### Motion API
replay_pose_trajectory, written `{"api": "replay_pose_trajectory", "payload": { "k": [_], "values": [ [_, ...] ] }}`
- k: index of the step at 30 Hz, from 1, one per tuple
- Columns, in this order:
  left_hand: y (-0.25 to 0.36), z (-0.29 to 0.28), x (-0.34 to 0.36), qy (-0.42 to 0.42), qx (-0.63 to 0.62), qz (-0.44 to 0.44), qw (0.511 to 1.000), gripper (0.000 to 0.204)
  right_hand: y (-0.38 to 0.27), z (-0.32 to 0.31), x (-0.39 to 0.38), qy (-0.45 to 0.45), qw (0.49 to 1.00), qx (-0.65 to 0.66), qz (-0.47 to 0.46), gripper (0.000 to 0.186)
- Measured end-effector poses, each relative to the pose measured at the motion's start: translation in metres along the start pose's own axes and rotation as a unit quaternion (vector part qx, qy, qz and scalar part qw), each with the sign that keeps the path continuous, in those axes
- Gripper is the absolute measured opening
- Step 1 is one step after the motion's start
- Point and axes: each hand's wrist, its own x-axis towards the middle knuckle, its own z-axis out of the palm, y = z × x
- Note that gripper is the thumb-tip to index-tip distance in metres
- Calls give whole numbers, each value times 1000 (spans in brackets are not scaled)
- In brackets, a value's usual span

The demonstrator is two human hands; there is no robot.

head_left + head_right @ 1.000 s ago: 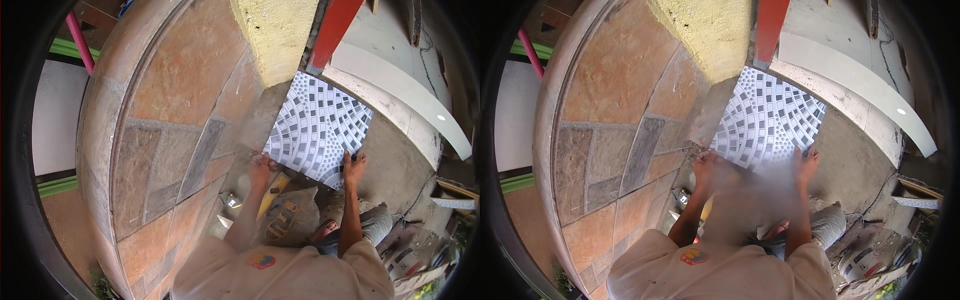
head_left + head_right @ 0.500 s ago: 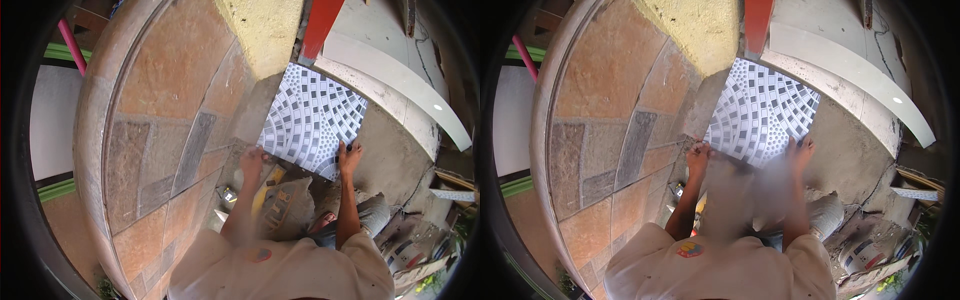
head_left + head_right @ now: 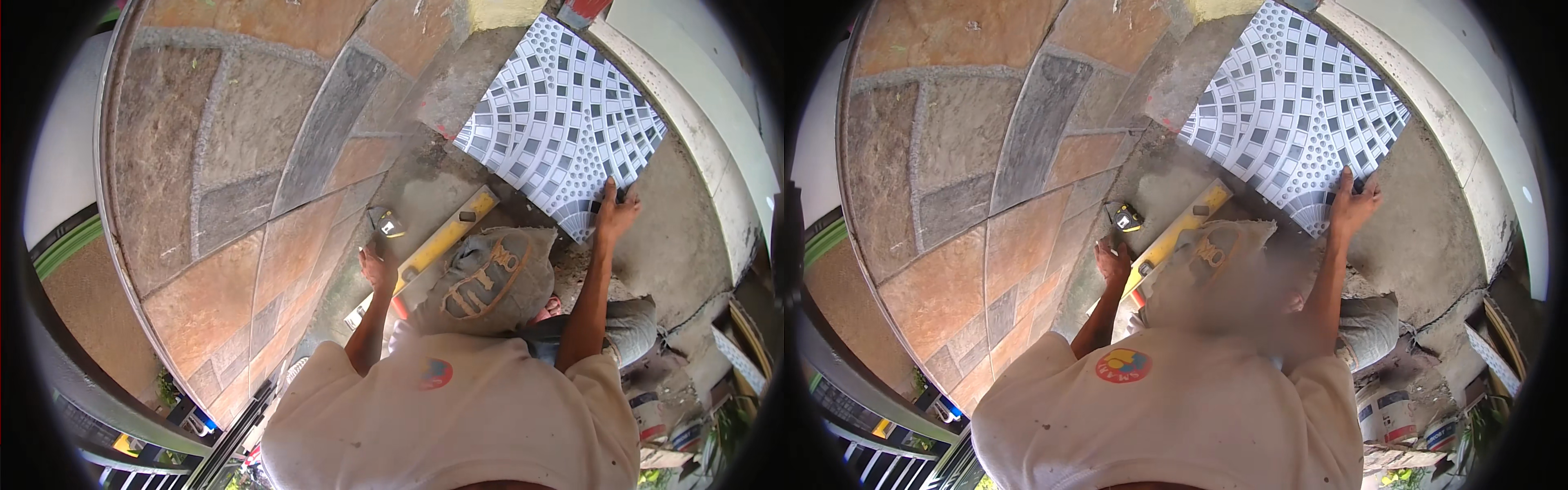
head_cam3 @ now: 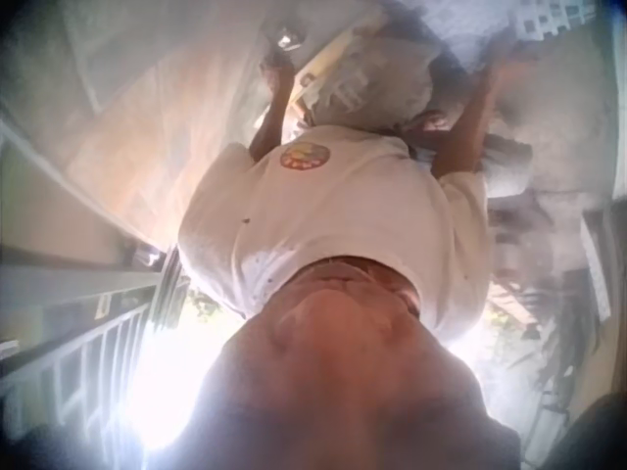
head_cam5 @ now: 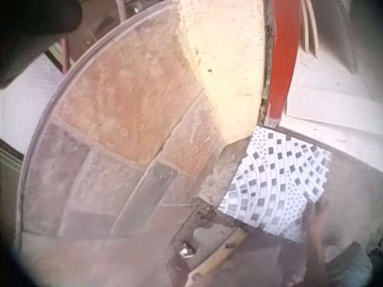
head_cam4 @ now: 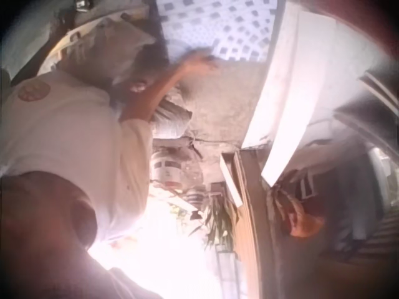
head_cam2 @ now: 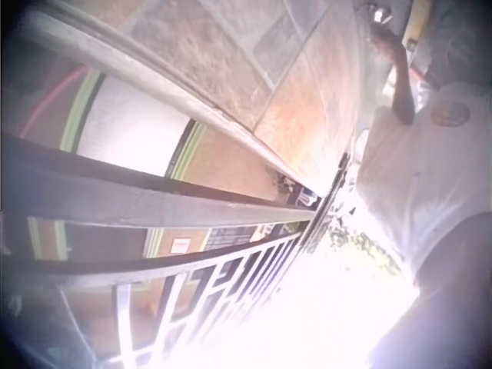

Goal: The person is measuring and marking a tile to fit a specific area on the floor.

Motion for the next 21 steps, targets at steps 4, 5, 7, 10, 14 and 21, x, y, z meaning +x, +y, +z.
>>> {"api": "replay_pose_trajectory", "payload": {
  "k": [4, 5, 7, 10, 14, 21],
  "values": [
    [-9, 0, 3, -40, -1, -82, 996, 24, 2, -1, -11, -1, 999, 33, -13, 68],
    [-9, 2, 9, -14, -2, -37, 999, 24, 2, 5, -14, 0, 997, 77, -27, 68],
    [-19, 3, 10, 39, 2, 9, 999, 25, 6, 14, -22, -9, 999, 8, -48, 64],
    [-85, 5, -30, 87, 3, -75, 993, 30, -6, 7, -58, 108, 976, -130, -140, 52],
    [-172, 13, -91, -137, 64, -145, 978, 25, -56, 13, -107, -49, 970, 233, -52, 36],
    [-184, 49, -90, -328, 114, -231, 909, 45, -70, 48, -151, -189, 947, 260, 0, 29]
  ]
}}
